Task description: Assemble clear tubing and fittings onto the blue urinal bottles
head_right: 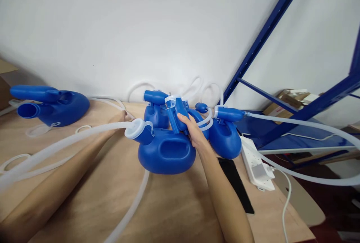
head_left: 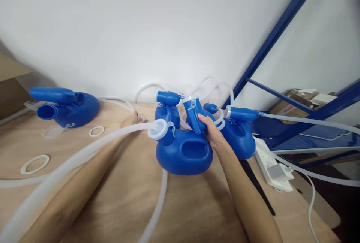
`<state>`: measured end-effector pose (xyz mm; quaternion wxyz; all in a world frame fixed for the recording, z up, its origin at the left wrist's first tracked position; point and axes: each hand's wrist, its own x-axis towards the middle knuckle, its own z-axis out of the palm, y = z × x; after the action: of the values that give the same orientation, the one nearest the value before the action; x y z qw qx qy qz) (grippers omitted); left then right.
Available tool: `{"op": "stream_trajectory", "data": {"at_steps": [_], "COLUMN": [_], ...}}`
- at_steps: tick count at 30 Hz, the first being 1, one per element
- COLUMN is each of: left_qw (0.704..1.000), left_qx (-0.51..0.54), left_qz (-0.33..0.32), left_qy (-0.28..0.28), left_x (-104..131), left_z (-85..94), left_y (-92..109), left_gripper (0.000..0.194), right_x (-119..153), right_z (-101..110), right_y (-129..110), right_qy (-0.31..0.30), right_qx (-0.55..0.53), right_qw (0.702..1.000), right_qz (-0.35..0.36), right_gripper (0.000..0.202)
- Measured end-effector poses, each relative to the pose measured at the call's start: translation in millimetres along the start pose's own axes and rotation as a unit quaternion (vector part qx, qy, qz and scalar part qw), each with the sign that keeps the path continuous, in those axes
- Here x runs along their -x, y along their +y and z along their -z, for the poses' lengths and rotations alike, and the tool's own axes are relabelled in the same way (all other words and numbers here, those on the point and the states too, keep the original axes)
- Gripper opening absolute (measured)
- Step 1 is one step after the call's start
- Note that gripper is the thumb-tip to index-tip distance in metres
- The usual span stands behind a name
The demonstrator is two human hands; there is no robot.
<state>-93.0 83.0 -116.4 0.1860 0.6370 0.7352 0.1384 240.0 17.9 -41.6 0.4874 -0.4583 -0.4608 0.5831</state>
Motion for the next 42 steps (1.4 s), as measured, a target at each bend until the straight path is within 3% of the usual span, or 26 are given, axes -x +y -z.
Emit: {"op": "stream_trajectory", "data": {"at_steps": [4,8,11,16,19,21,23,26,28,31,36,42], "left_qw": [0.999,0.999,0.999,0.994,0.988,0.983,0.972,0.930,0.896,0.879,0.915,0.935], "left_qx": [-0.034,-0.032,-0.013,0.028,0.057,0.080,0.124,0.227,0.295,0.353,0.318,0.188], "left_qz": [-0.017,-0.032,-0.050,-0.084,-0.112,-0.134,-0.168,-0.252,-0.295,-0.293,-0.239,-0.299], "left_qy": [-0.012,-0.011,0.012,0.068,0.090,0.098,0.109,0.142,0.152,0.127,0.064,0.013], "left_x": [0.8,2.8,4.6,17.8,31.7,41.8,52.1,67.4,76.4,85.4,89.0,83.7], "left_z": [-6.9,-1.9,11.5,43.2,59.9,68.6,76.0,86.4,93.4,101.8,101.3,84.2], "left_y": [2.6,4.1,5.5,17.1,28.4,35.1,40.0,43.7,44.5,44.8,46.9,52.9], "left_gripper": [0.040,0.036,0.037,0.016,0.021,0.036,0.067,0.114,0.129,0.125,0.105,0.100], "right_x": [-3.0,-2.4,-3.3,-7.7,-8.9,-9.1,-9.2,-10.2,-11.4,-12.9,-11.0,4.5], "right_z": [2.1,0.6,1.0,3.5,3.5,3.5,4.1,6.7,9.1,11.6,7.3,-7.8], "right_y": [3.7,6.2,8.2,12.7,13.3,12.8,12.8,14.8,16.7,17.4,12.3,8.4], "right_qy": [-0.009,-0.054,-0.067,-0.058,-0.070,-0.072,-0.074,-0.084,-0.081,-0.067,-0.040,0.008], "right_qx": [0.036,0.068,0.085,0.123,0.150,0.161,0.171,0.163,0.151,0.163,0.144,-0.003], "right_qw": [0.999,0.996,0.993,0.990,0.986,0.984,0.982,0.983,0.985,0.983,0.982,0.990], "right_qz": [0.002,0.037,0.039,0.042,0.035,0.026,0.018,0.016,0.023,0.041,0.115,0.143], "right_gripper": [0.047,0.045,0.046,0.047,0.046,0.049,0.051,0.049,0.051,0.054,0.056,0.098]}}
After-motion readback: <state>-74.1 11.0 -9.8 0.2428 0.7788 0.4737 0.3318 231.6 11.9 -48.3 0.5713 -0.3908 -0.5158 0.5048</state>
